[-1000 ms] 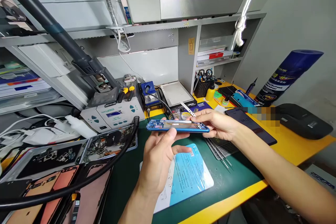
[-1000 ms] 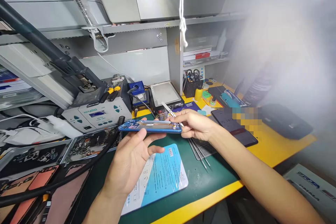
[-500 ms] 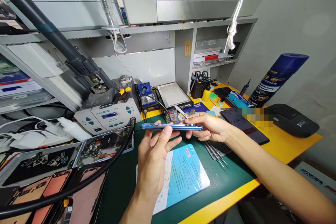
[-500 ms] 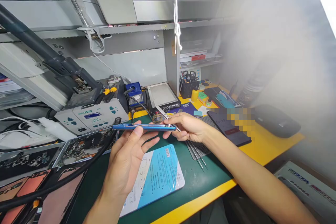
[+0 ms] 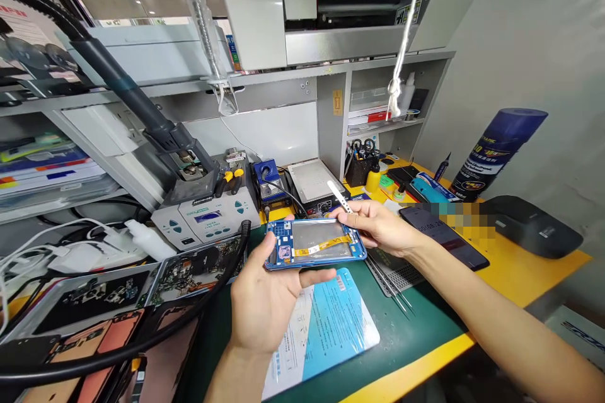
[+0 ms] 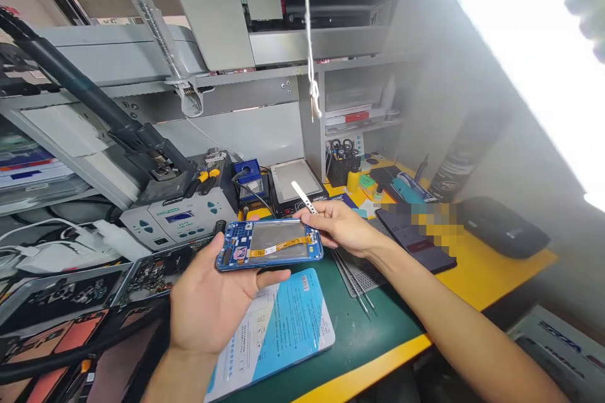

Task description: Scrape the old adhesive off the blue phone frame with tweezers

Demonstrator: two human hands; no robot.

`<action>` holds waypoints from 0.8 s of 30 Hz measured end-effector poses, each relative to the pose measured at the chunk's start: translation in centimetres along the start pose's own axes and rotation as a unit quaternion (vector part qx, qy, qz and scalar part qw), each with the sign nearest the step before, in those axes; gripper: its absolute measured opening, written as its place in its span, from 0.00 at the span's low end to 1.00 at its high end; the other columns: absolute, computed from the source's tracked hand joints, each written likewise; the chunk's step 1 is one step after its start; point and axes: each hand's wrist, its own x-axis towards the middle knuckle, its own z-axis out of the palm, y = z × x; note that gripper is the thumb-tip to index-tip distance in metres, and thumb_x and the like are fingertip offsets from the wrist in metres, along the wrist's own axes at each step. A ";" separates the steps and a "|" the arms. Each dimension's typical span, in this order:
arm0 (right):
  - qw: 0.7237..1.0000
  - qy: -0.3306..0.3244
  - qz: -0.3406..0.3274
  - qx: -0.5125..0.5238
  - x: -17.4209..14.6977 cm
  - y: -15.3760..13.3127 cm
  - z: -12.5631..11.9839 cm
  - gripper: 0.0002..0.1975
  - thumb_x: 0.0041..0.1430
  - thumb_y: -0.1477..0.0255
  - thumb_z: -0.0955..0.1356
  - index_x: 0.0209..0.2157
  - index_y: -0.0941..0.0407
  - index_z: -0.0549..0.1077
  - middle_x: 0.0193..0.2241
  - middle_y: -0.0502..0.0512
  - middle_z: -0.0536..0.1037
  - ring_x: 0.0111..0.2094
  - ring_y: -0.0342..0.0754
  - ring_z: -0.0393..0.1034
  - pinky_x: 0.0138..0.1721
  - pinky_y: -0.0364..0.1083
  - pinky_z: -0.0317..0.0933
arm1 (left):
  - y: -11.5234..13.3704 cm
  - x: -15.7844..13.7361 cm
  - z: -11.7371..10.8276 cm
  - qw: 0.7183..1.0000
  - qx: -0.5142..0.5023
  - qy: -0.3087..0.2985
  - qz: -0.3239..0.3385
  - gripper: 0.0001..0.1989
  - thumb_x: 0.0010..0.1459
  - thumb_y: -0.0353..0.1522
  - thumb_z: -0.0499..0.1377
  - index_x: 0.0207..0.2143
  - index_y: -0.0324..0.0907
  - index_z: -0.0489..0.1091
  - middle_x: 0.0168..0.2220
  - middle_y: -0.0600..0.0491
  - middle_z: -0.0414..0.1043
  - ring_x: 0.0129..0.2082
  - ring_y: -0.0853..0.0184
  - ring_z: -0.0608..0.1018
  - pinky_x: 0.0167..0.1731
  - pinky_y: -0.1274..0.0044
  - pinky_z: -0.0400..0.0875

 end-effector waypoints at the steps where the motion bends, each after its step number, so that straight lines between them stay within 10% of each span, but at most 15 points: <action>1: 1.000 0.002 -0.011 -0.005 -0.1 -0.1 0.0 0.17 0.68 0.63 0.70 0.53 0.57 0.73 0.50 0.58 0.77 0.45 0.50 0.76 0.44 0.54 0.74 | 0.5 0.1 -0.2 1.000 -0.005 0.004 -0.031 0.22 0.67 0.40 0.55 0.54 0.35 0.75 0.55 0.38 0.78 0.50 0.47 0.82 0.40 0.57 0.83; 24: 0.997 0.001 -0.007 -0.077 0.4 1.1 0.3 0.17 0.68 0.63 0.70 0.54 0.57 0.73 0.51 0.58 0.77 0.46 0.51 0.76 0.46 0.55 0.74 | 1.0 0.1 -2.3 0.998 -0.009 0.059 -0.023 0.10 0.61 0.27 0.62 0.44 0.37 0.80 0.55 0.42 0.79 0.59 0.45 0.77 0.56 0.49 0.76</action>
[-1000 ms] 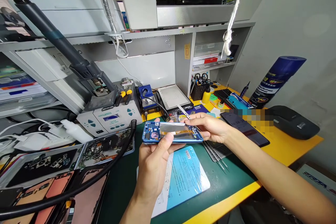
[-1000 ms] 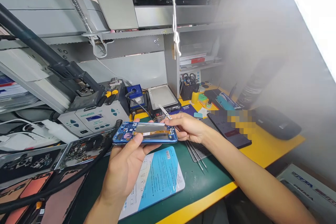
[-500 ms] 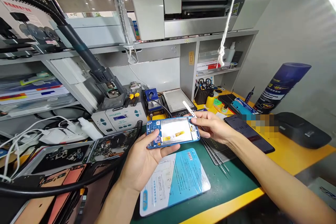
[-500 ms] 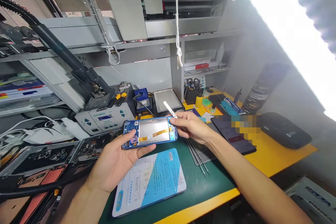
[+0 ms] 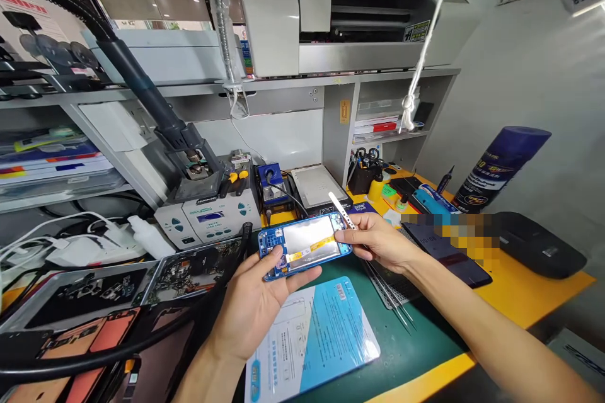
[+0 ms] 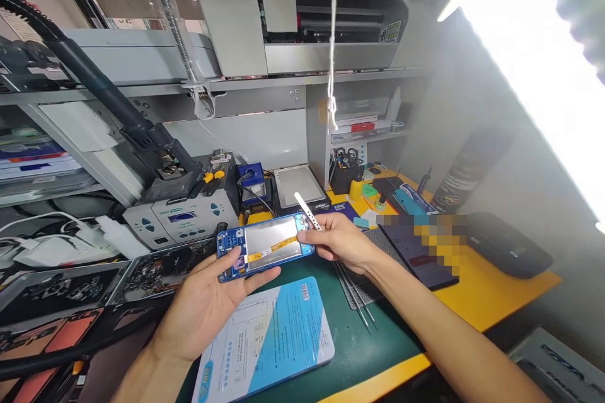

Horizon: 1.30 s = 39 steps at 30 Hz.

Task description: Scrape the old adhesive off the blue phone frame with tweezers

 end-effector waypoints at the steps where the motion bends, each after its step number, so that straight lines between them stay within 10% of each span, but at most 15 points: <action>1: 1.000 0.005 0.001 -0.001 0.1 0.1 0.1 0.17 0.68 0.63 0.70 0.54 0.57 0.73 0.51 0.58 0.77 0.46 0.51 0.76 0.46 0.55 0.74 | 0.0 0.0 -0.1 1.000 0.007 0.003 -0.002 0.09 0.61 0.27 0.63 0.43 0.36 0.80 0.55 0.41 0.79 0.58 0.45 0.78 0.55 0.50 0.76; 23: 0.997 0.016 -0.075 -0.008 -0.4 1.8 -1.3 0.17 0.67 0.64 0.70 0.54 0.57 0.73 0.51 0.58 0.77 0.47 0.52 0.76 0.46 0.55 0.74 | -0.5 -1.9 -0.7 0.944 0.283 -0.025 0.170 0.12 0.58 0.40 0.68 0.37 0.41 0.84 0.36 0.48 0.84 0.32 0.58 0.86 0.36 0.71 0.82; 39: 0.999 0.028 0.008 0.025 0.2 0.8 1.5 0.17 0.68 0.64 0.70 0.53 0.57 0.73 0.51 0.58 0.77 0.46 0.51 0.76 0.46 0.54 0.74 | -0.1 -0.1 -2.3 0.983 0.181 0.004 0.029 0.17 0.55 0.37 0.70 0.43 0.35 0.82 0.42 0.43 0.84 0.38 0.56 0.85 0.33 0.70 0.85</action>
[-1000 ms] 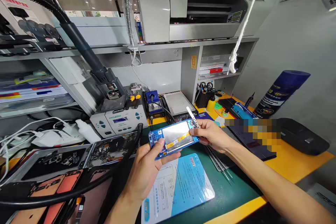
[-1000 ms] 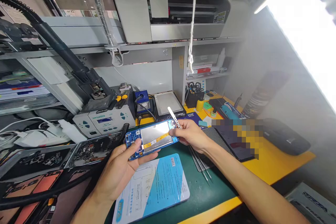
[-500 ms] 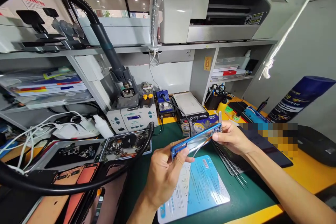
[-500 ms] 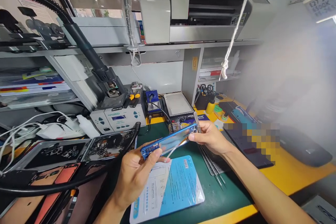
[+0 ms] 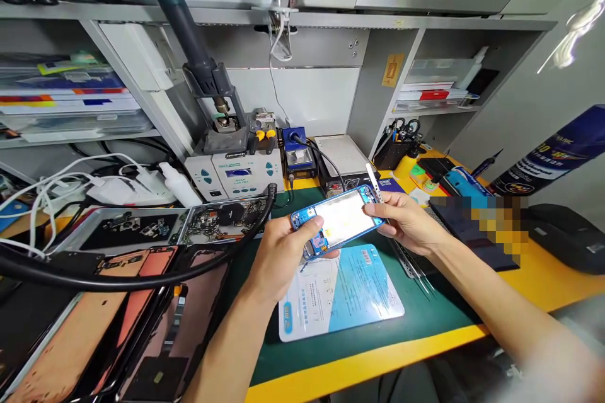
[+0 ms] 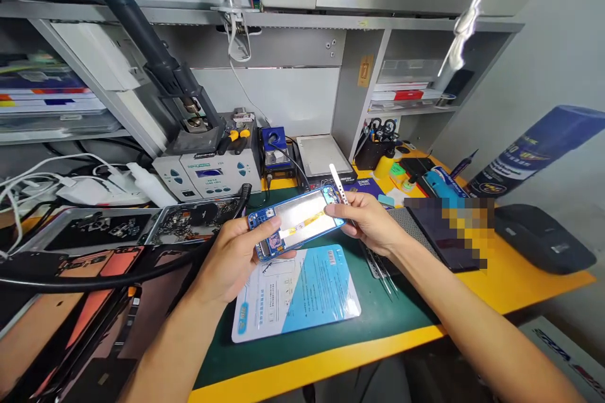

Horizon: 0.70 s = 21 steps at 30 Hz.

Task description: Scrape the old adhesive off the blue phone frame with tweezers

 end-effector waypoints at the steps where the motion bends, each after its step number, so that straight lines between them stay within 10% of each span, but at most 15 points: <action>1: 1.000 -0.005 0.002 0.001 -0.1 -0.2 0.1 0.17 0.68 0.64 0.70 0.53 0.57 0.73 0.50 0.58 0.77 0.46 0.51 0.76 0.45 0.54 0.74 | 0.1 0.0 0.0 1.000 -0.004 0.003 -0.006 0.16 0.55 0.37 0.70 0.43 0.35 0.82 0.41 0.43 0.84 0.38 0.57 0.85 0.32 0.70 0.85; 11: 0.999 0.032 0.008 -0.024 -0.7 -0.9 0.9 0.12 0.68 0.65 0.70 0.45 0.59 0.74 0.38 0.52 0.78 0.32 0.43 0.75 0.32 0.45 0.73 | 0.3 0.0 0.4 0.997 0.001 0.033 -0.063 0.12 0.55 0.35 0.68 0.33 0.32 0.80 0.22 0.44 0.80 0.19 0.58 0.82 0.17 0.75 0.78; 17: 0.956 0.211 -0.193 -0.062 -2.5 -1.9 1.4 0.09 0.63 0.66 0.75 0.39 0.56 0.76 0.22 0.42 0.66 0.20 0.37 0.55 0.20 0.39 0.53 | 0.3 0.3 0.6 0.996 0.009 0.078 -0.029 0.11 0.53 0.35 0.68 0.29 0.33 0.79 0.22 0.48 0.79 0.18 0.61 0.81 0.16 0.77 0.76; 21: 0.955 0.110 -0.256 -0.100 -4.7 -2.2 3.3 0.13 0.63 0.63 0.74 0.28 0.55 0.80 0.21 0.50 0.72 0.23 0.43 0.63 0.27 0.46 0.59 | 0.3 0.1 0.7 0.995 0.022 0.090 -0.026 0.11 0.53 0.36 0.68 0.28 0.34 0.78 0.22 0.48 0.80 0.18 0.62 0.80 0.16 0.77 0.76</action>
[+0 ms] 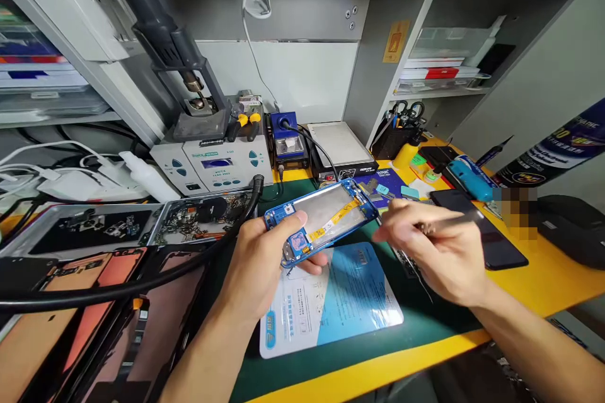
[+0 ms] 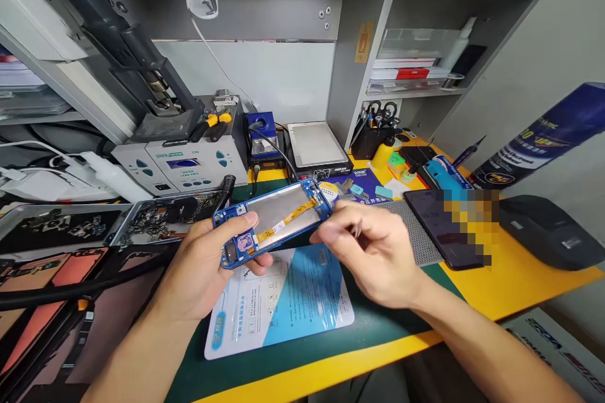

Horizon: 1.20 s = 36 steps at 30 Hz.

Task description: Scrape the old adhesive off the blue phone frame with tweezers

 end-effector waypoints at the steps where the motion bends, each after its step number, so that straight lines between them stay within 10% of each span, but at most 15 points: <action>1: 0.999 -0.031 -0.002 0.012 -0.4 -0.2 0.3 0.18 0.67 0.59 0.69 0.26 0.55 0.79 0.23 0.52 0.75 0.25 0.46 0.66 0.29 0.48 0.62 | -0.1 -0.1 0.0 1.000 0.003 0.004 0.001 0.12 0.54 0.37 0.68 0.28 0.35 0.78 0.22 0.48 0.80 0.18 0.62 0.80 0.16 0.76 0.76; 5: 0.999 -0.037 -0.007 0.015 -1.3 -0.3 0.5 0.30 0.72 0.52 0.58 0.30 0.53 0.82 0.32 0.57 0.76 0.37 0.51 0.70 0.43 0.51 0.66 | -0.6 -0.3 -0.3 1.000 0.006 0.015 0.013 0.12 0.55 0.39 0.68 0.31 0.37 0.79 0.25 0.49 0.81 0.19 0.62 0.81 0.19 0.74 0.78; 10: 0.999 -0.027 0.034 0.020 -2.0 -0.3 -0.1 0.21 0.70 0.52 0.62 0.40 0.48 0.83 0.32 0.52 0.80 0.27 0.44 0.68 0.29 0.45 0.64 | -1.0 0.1 -0.1 0.999 -0.009 0.027 0.014 0.14 0.54 0.41 0.69 0.33 0.38 0.81 0.30 0.47 0.83 0.24 0.59 0.83 0.24 0.71 0.81; 15: 0.978 -0.085 0.173 0.074 -1.1 -0.8 0.7 0.04 0.62 0.68 0.75 0.34 0.53 0.83 0.26 0.51 0.80 0.25 0.43 0.74 0.28 0.41 0.68 | -1.0 0.1 0.4 0.998 -0.032 0.054 0.016 0.15 0.52 0.40 0.70 0.38 0.38 0.82 0.35 0.46 0.85 0.29 0.57 0.85 0.28 0.70 0.83; 19: 0.931 -0.127 0.289 0.183 -0.1 -0.5 0.8 0.09 0.56 0.67 0.78 0.36 0.54 0.80 0.21 0.50 0.81 0.21 0.45 0.76 0.23 0.43 0.71 | -0.9 -0.2 0.5 0.994 -0.034 0.100 0.025 0.15 0.51 0.39 0.71 0.39 0.38 0.83 0.39 0.46 0.85 0.33 0.55 0.86 0.31 0.69 0.85; 36: 0.856 -0.013 0.381 0.348 1.6 0.7 1.1 0.08 0.53 0.78 0.79 0.37 0.58 0.84 0.32 0.59 0.87 0.35 0.53 0.85 0.40 0.45 0.80 | -0.9 -0.5 1.2 0.992 -0.047 0.106 0.038 0.12 0.52 0.36 0.71 0.39 0.42 0.83 0.42 0.49 0.85 0.39 0.51 0.86 0.34 0.66 0.86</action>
